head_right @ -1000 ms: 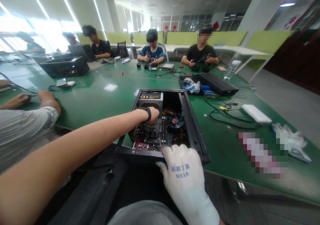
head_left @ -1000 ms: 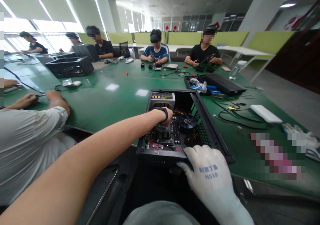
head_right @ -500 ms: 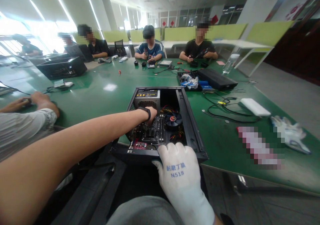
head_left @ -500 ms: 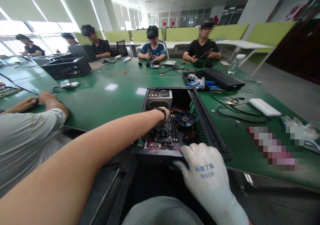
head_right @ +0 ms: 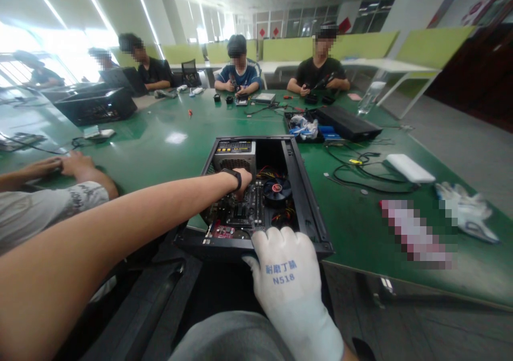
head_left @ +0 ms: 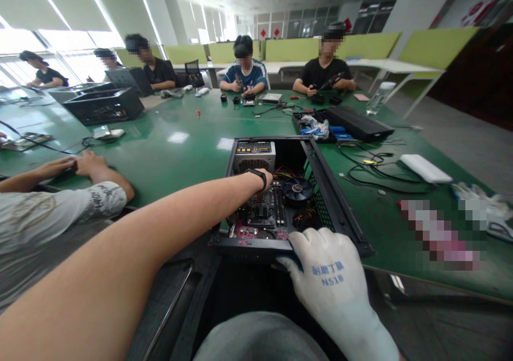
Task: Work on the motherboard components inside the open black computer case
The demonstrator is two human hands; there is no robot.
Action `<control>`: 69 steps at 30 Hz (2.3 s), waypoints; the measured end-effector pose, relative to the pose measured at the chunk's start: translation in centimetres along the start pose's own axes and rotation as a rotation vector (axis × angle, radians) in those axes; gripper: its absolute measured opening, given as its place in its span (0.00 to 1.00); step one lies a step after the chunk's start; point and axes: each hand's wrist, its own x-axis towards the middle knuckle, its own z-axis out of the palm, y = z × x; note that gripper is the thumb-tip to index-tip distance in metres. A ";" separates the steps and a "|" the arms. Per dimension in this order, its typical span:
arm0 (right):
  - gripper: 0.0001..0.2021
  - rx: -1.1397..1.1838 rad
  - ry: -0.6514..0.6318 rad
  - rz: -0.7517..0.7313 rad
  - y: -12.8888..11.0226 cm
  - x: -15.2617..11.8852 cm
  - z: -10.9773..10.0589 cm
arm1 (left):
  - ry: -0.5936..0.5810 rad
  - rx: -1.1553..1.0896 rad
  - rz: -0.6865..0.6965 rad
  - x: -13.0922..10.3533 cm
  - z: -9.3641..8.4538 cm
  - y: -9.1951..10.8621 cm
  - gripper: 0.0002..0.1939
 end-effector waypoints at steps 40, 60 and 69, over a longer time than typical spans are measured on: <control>0.11 -0.017 0.051 -0.022 0.3 0.1 0.6 | 0.043 -0.105 0.019 1.5 0.6 -0.3 0.30; 0.12 -0.058 -0.001 0.012 -0.2 0.1 0.4 | 0.149 -0.186 0.066 -2.9 -0.6 -0.3 0.30; 0.18 -0.138 0.024 0.004 1.6 7.2 2.5 | 0.565 -0.511 -0.018 -6.2 -3.9 -4.7 0.20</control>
